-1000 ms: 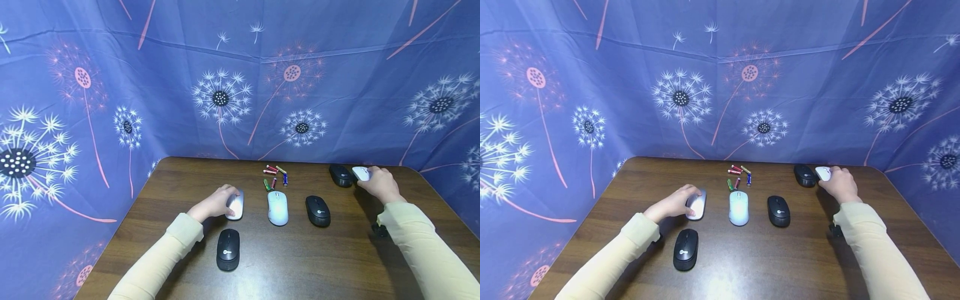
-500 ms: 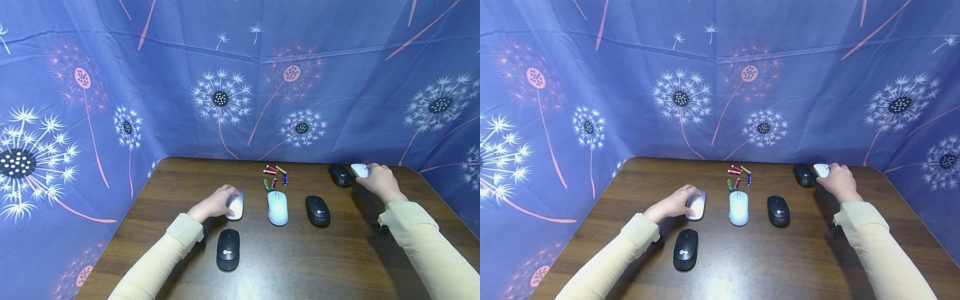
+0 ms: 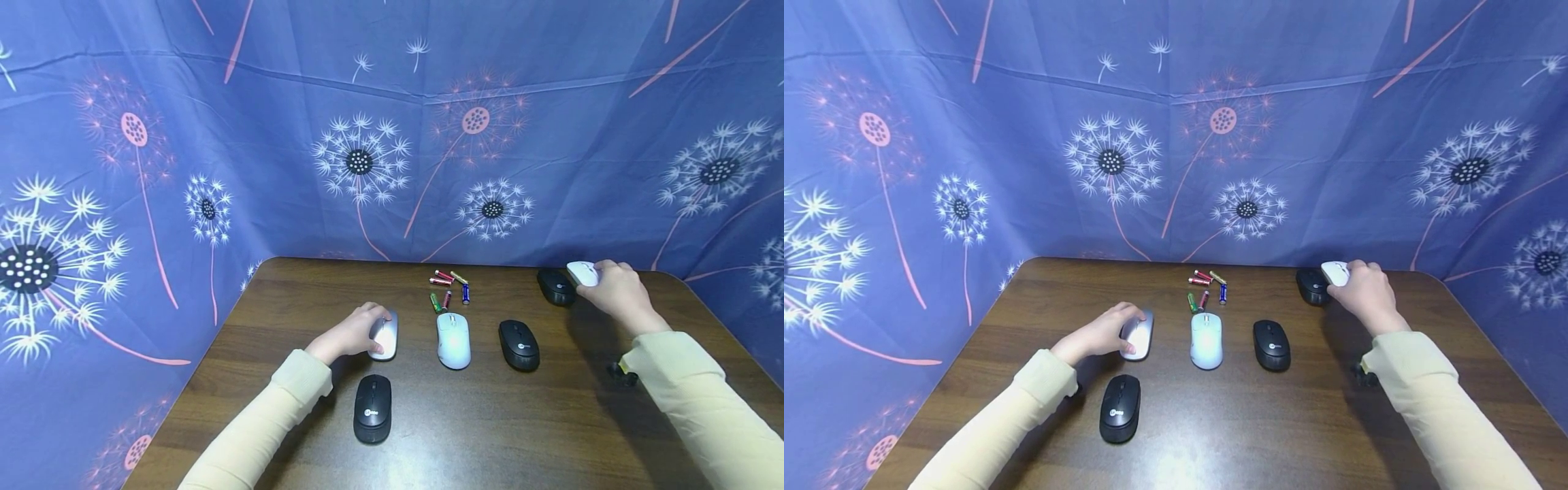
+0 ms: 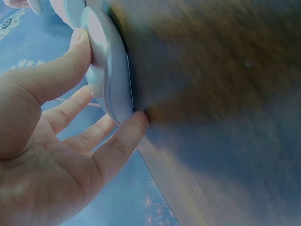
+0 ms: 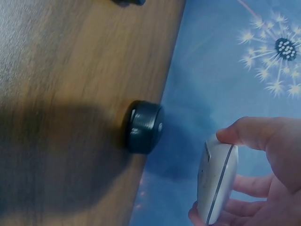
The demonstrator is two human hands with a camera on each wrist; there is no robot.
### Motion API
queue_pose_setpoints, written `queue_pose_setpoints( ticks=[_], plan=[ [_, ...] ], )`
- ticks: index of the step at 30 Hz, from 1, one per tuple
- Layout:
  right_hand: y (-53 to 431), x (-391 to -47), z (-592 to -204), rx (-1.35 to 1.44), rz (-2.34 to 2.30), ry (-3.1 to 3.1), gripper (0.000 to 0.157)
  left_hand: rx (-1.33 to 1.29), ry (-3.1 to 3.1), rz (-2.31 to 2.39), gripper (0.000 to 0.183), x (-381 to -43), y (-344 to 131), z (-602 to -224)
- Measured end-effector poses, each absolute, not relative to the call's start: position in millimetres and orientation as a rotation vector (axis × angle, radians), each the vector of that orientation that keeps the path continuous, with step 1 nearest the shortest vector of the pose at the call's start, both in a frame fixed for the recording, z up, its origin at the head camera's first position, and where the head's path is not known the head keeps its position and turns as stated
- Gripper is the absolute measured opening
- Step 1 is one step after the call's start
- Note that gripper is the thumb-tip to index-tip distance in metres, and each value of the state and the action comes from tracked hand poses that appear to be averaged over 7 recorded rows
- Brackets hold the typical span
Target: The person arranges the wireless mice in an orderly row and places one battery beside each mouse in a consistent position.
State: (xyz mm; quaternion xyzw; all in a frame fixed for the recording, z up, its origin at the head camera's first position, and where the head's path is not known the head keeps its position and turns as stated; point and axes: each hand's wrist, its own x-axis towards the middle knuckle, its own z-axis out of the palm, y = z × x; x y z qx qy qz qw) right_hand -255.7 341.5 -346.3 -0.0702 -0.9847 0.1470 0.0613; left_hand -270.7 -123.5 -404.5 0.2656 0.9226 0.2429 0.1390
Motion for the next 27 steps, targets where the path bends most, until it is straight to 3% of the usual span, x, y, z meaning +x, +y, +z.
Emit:
queue_pose_setpoints(
  ticks=[27],
  plan=[
    [286.9,-226.5,-302.5,-0.028,0.509,-2.878,0.060,0.782,2.662,0.696,0.056,-270.8,-123.9,-405.7]
  ],
)
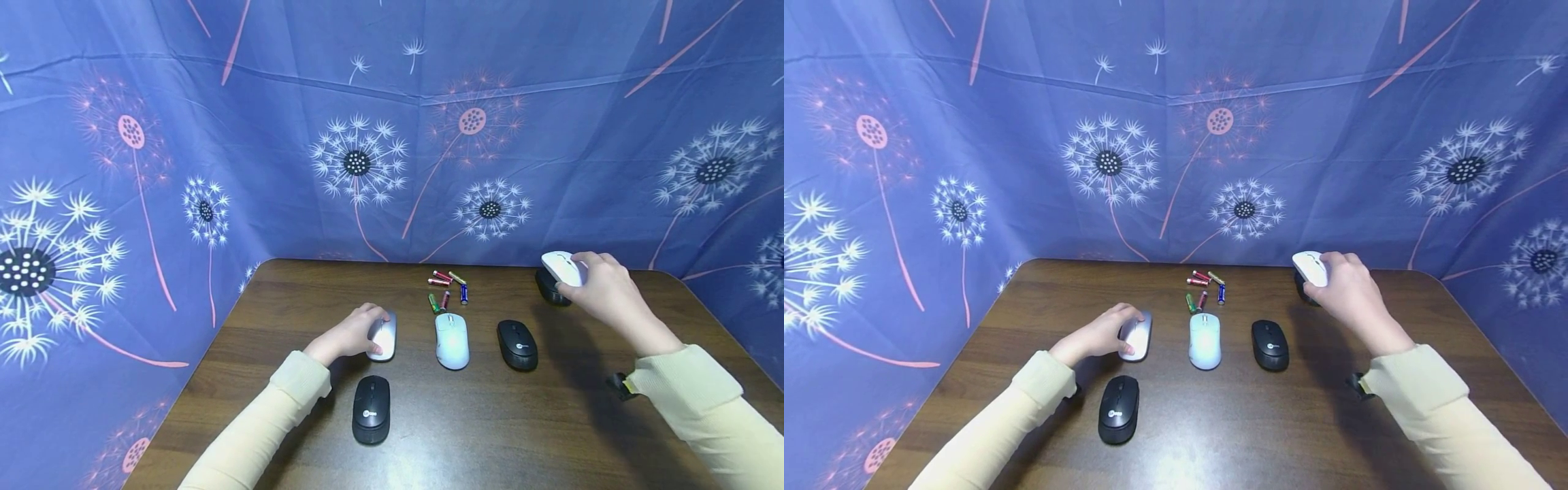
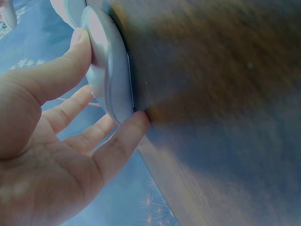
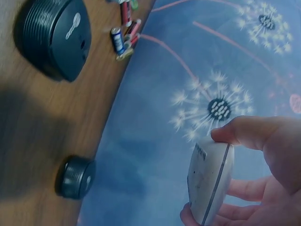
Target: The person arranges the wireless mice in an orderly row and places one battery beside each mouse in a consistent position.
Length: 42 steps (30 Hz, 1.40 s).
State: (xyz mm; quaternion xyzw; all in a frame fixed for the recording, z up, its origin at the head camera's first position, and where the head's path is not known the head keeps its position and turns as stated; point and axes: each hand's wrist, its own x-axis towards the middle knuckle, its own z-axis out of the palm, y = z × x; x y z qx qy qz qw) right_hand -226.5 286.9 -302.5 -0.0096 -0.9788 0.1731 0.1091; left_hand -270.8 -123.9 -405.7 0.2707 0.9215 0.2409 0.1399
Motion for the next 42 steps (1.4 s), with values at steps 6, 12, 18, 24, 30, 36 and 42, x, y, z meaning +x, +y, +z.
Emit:
queue_pose_setpoints(
  ticks=[6,12,18,24,30,36,42],
  plan=[
    [274.0,-216.0,-297.1,0.044,0.527,-2.820,0.057,0.788,2.664,0.714,0.056,-270.8,-123.9,-406.4],
    [263.2,-207.9,-292.8,0.104,0.530,-2.795,0.057,0.781,2.667,0.720,0.056,-271.0,-124.3,-407.2],
    [252.0,-198.3,-289.0,0.130,0.539,-2.794,0.058,0.780,2.667,0.707,0.056,-271.1,-124.1,-407.8],
    [241.8,-190.3,-289.1,0.205,0.543,-2.771,0.057,0.793,2.673,0.699,0.056,-271.7,-123.8,-408.4],
    [233.8,-185.0,-289.2,0.317,0.530,-2.714,0.055,0.794,2.666,0.706,0.056,-271.8,-123.9,-407.9],
    [227.1,-179.6,-289.9,0.384,0.501,-2.728,0.054,0.779,2.674,0.703,0.056,-271.3,-123.0,-406.7],
    [222.4,-172.6,-293.7,0.435,0.500,-2.759,0.055,0.786,2.674,0.698,0.056,-271.5,-123.1,-406.5]
  ],
)
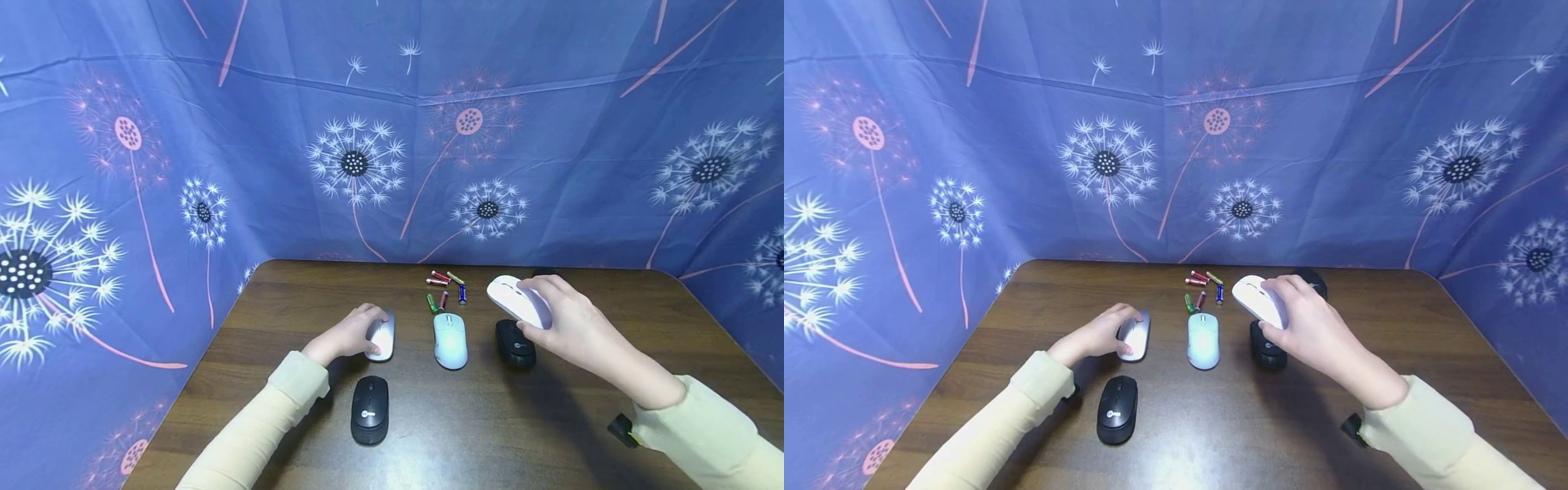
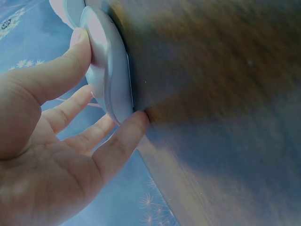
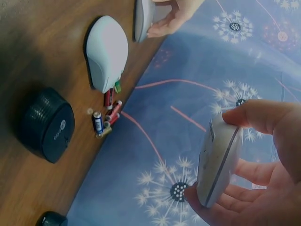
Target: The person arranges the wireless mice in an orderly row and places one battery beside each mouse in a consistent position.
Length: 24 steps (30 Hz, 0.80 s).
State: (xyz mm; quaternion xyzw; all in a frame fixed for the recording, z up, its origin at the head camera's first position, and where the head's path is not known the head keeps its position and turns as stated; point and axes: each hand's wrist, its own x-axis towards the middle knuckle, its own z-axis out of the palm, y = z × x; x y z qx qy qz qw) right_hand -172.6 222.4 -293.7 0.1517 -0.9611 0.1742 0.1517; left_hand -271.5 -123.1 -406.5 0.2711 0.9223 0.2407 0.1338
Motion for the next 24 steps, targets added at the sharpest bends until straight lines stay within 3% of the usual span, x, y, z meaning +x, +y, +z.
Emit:
queue_pose_setpoints(
  ticks=[24],
  plan=[
    [193.4,-152.0,-307.6,0.634,0.482,-2.800,0.057,0.774,2.667,0.679,0.056,-270.6,-122.8,-406.2]
  ],
)
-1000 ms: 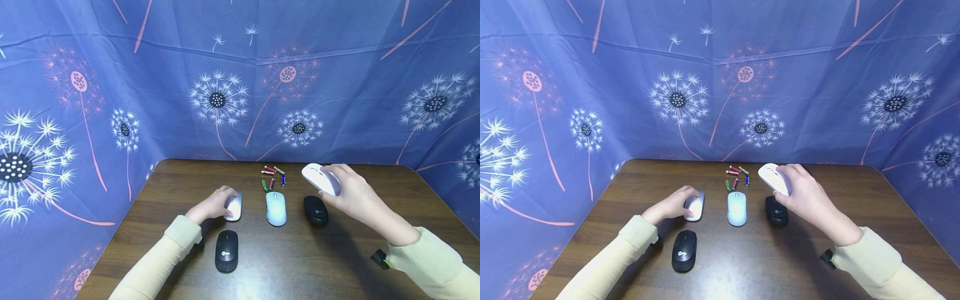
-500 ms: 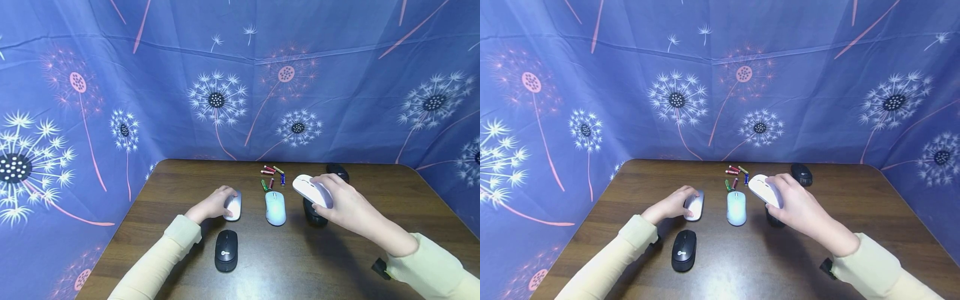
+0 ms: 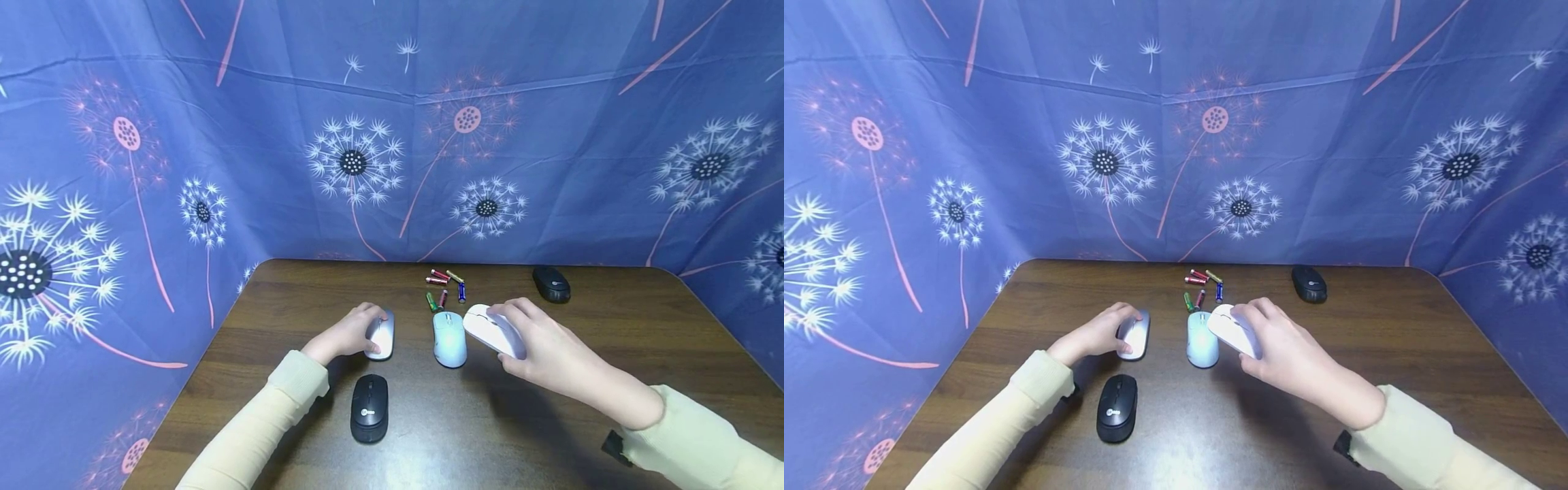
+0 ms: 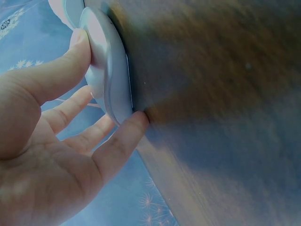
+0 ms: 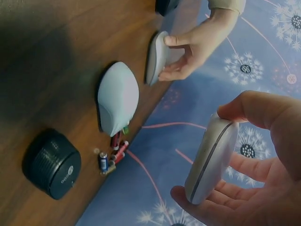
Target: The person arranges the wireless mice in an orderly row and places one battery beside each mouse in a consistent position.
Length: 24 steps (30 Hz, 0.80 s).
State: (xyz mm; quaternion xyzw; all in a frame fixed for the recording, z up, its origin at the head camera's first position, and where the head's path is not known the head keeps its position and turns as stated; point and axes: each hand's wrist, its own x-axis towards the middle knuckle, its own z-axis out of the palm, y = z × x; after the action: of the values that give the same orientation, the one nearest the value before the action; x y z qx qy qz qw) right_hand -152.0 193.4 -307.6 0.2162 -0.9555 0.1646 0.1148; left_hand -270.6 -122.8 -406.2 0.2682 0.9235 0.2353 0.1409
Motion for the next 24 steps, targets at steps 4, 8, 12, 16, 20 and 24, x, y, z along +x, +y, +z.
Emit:
queue_pose_setpoints(
  ticks=[4,8,12,16,20,24],
  plan=[
    [188.3,-149.0,-313.2,0.651,0.501,-2.799,0.057,0.768,2.664,0.677,0.056,-270.3,-122.6,-406.2],
    [182.4,-144.6,-317.2,0.703,0.509,-2.787,0.059,0.764,2.663,0.689,0.056,-270.0,-122.6,-405.7],
    [176.4,-140.7,-318.4,0.762,0.507,-2.780,0.060,0.768,2.667,0.698,0.055,-270.3,-122.7,-405.6],
    [169.7,-137.1,-318.7,0.798,0.509,-2.812,0.060,0.763,2.667,0.700,0.055,-270.6,-122.6,-405.0],
    [163.3,-133.8,-319.7,0.839,0.531,-2.854,0.059,0.757,2.658,0.706,0.055,-270.4,-123.1,-404.8],
    [158.7,-132.0,-322.5,0.896,0.569,-2.874,0.058,0.760,2.656,0.708,0.055,-270.2,-123.5,-404.9]
  ],
)
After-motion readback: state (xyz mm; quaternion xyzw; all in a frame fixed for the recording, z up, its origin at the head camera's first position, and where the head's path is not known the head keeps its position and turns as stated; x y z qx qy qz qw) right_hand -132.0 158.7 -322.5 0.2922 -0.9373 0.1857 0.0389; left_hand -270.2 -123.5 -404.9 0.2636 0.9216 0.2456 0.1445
